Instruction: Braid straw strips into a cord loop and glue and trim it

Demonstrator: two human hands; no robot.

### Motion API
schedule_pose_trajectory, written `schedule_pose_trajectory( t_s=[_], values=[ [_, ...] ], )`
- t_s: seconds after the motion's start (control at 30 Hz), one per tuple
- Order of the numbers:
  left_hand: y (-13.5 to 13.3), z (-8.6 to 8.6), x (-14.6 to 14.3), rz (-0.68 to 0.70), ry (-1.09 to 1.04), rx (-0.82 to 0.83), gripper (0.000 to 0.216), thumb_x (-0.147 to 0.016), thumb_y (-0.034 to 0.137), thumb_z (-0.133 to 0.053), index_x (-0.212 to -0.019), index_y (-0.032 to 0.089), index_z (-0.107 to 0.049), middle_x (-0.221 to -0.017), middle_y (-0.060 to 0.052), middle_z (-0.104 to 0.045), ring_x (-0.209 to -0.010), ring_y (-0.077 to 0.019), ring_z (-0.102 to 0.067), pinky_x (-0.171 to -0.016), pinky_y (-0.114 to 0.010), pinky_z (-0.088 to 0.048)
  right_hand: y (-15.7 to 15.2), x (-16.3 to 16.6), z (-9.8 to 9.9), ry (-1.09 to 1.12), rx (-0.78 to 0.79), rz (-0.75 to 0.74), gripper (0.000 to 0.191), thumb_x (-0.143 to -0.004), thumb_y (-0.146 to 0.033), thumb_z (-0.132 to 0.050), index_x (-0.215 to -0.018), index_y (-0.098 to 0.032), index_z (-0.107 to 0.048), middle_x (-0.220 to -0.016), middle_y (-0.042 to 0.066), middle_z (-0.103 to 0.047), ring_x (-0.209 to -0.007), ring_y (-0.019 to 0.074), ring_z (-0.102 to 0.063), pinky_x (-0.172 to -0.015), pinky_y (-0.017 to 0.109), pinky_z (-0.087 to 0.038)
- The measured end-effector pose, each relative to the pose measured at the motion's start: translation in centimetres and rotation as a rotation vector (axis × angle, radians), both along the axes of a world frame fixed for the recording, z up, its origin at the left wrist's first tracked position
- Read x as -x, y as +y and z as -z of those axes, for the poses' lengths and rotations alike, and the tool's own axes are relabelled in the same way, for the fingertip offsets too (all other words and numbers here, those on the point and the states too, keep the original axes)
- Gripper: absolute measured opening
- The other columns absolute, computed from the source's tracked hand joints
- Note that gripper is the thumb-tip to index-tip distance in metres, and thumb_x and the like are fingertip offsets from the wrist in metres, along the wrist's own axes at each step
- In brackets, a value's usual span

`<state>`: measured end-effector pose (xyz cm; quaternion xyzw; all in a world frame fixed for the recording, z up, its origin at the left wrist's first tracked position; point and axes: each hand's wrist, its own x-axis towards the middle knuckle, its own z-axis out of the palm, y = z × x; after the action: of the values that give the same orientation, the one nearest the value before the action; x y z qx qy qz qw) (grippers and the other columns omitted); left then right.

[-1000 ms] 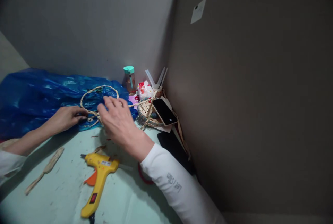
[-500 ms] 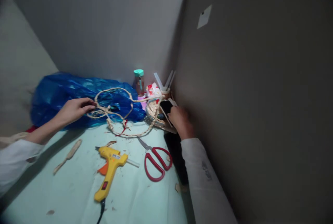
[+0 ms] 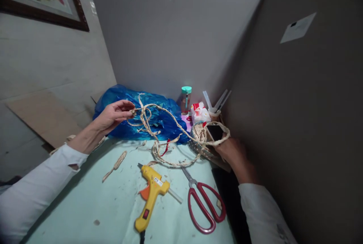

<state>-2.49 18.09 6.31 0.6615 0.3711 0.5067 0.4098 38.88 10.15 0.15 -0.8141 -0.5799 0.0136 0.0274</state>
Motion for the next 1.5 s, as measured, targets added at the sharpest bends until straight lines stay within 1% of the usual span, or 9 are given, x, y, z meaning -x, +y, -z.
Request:
schedule_pose_trajectory(
  t_s=[0.17, 0.37, 0.57, 0.8, 0.93, 1.0, 1.13, 1.37, 1.5],
  values=[
    [0.4, 0.0, 0.1, -0.07, 0.083, -0.087, 0.031, -0.064, 0.027, -0.076, -0.093, 0.018, -0.067, -0.096, -0.007, -0.069, -0.092, -0.0235, -0.065, -0.084, -0.039, -0.052, 0.6, -0.4, 0.2, 0.025, -0.024, -0.011, 0.045, -0.095, -0.045, -0.057, -0.131, -0.018, -0.054, -0.13, 0.012, -0.058, -0.11, 0.0244, -0.061, -0.092, 0.045, -0.052],
    [1.4, -0.7, 0.8, -0.373, 0.185, -0.268, 0.018, -0.063, 0.01, -0.067, -0.077, 0.02, -0.067, -0.092, -0.007, -0.064, -0.11, -0.0298, -0.053, -0.105, -0.044, -0.035, 0.0, 0.1, -0.8, -0.006, -0.03, -0.074, 0.028, -0.096, -0.036, -0.057, -0.113, -0.014, -0.063, -0.108, 0.008, -0.067, -0.094, 0.0196, -0.066, -0.085, 0.039, -0.054],
    [1.4, -3.0, 2.3, -0.568, -0.035, -0.28, 0.035, -0.064, 0.018, -0.07, -0.096, 0.021, -0.059, -0.086, -0.002, -0.057, -0.088, -0.021, -0.058, -0.083, -0.033, -0.048, -1.7, 1.6, -3.5, -0.059, -0.244, -0.13, 0.019, -0.094, -0.025, -0.049, -0.099, -0.019, -0.067, -0.095, 0.02, -0.072, -0.085, 0.0317, -0.068, -0.072, 0.039, -0.047],
    [-1.3, -3.0, 1.4, -0.22, -0.242, -0.098, 0.036, -0.065, 0.023, -0.073, -0.098, 0.016, -0.063, -0.079, 0.0, -0.062, -0.069, -0.0137, -0.062, -0.072, -0.03, -0.054, -3.7, 7.5, -7.8, -0.091, -0.577, -0.135, 0.04, -0.091, -0.026, -0.045, -0.123, -0.007, -0.06, -0.111, 0.027, -0.068, -0.1, 0.0408, -0.063, -0.08, 0.047, -0.048],
    [-3.3, -2.1, -0.5, -0.015, -0.262, -0.025, 0.035, -0.066, 0.023, -0.075, -0.099, 0.015, -0.067, -0.085, -0.002, -0.065, -0.07, -0.0144, -0.064, -0.071, -0.031, -0.055, -4.1, 14.0, -8.2, 0.056, -0.599, -0.418, 0.045, -0.096, -0.042, -0.046, -0.134, -0.017, -0.053, -0.127, 0.014, -0.065, -0.109, 0.0251, -0.063, -0.092, 0.033, -0.049],
    [-4.4, -1.7, -1.5, 0.063, -0.25, 0.001, 0.035, -0.067, 0.022, -0.076, -0.1, 0.015, -0.068, -0.088, -0.003, -0.067, -0.068, -0.0136, -0.064, -0.069, -0.03, -0.055, -3.9, 17.1, -7.9, 0.336, -0.626, -0.612, 0.056, -0.093, -0.048, -0.053, -0.136, -0.011, -0.05, -0.13, 0.019, -0.062, -0.117, 0.029, -0.059, -0.097, 0.038, -0.046],
    [-6.1, -1.4, -2.9, 0.122, -0.217, 0.033, 0.034, -0.064, 0.017, -0.079, -0.097, 0.015, -0.072, -0.088, -0.003, -0.071, -0.069, -0.0141, -0.064, -0.068, -0.029, -0.055, -3.4, 20.6, -7.3, 0.506, -0.541, -0.662, 0.033, -0.101, -0.04, -0.041, -0.1, -0.016, -0.064, -0.078, 0.005, -0.07, -0.067, 0.0171, -0.062, -0.065, 0.026, -0.045],
    [-8.0, -0.9, -1.7, 0.073, -0.183, 0.031, 0.016, -0.068, 0.017, -0.079, -0.082, 0.018, -0.071, -0.068, 0.003, -0.068, -0.059, -0.0136, -0.065, -0.064, -0.027, -0.055, -2.8, 16.1, -8.0, 0.46, -0.752, -0.382, 0.038, -0.1, -0.041, -0.035, -0.086, -0.018, -0.062, -0.071, 0.003, -0.064, -0.062, 0.0154, -0.056, -0.06, 0.025, -0.041],
    [-9.5, -0.6, -1.1, 0.073, -0.159, -0.012, 0.013, -0.068, 0.016, -0.078, -0.08, 0.018, -0.073, -0.075, 0.002, -0.067, -0.059, -0.0122, -0.065, -0.061, -0.025, -0.057, -2.7, 11.3, -8.4, 0.242, -0.775, -0.157, 0.038, -0.091, -0.036, -0.046, -0.111, -0.01, -0.064, -0.103, 0.022, -0.069, -0.096, 0.0357, -0.061, -0.085, 0.048, -0.045]
  ],
)
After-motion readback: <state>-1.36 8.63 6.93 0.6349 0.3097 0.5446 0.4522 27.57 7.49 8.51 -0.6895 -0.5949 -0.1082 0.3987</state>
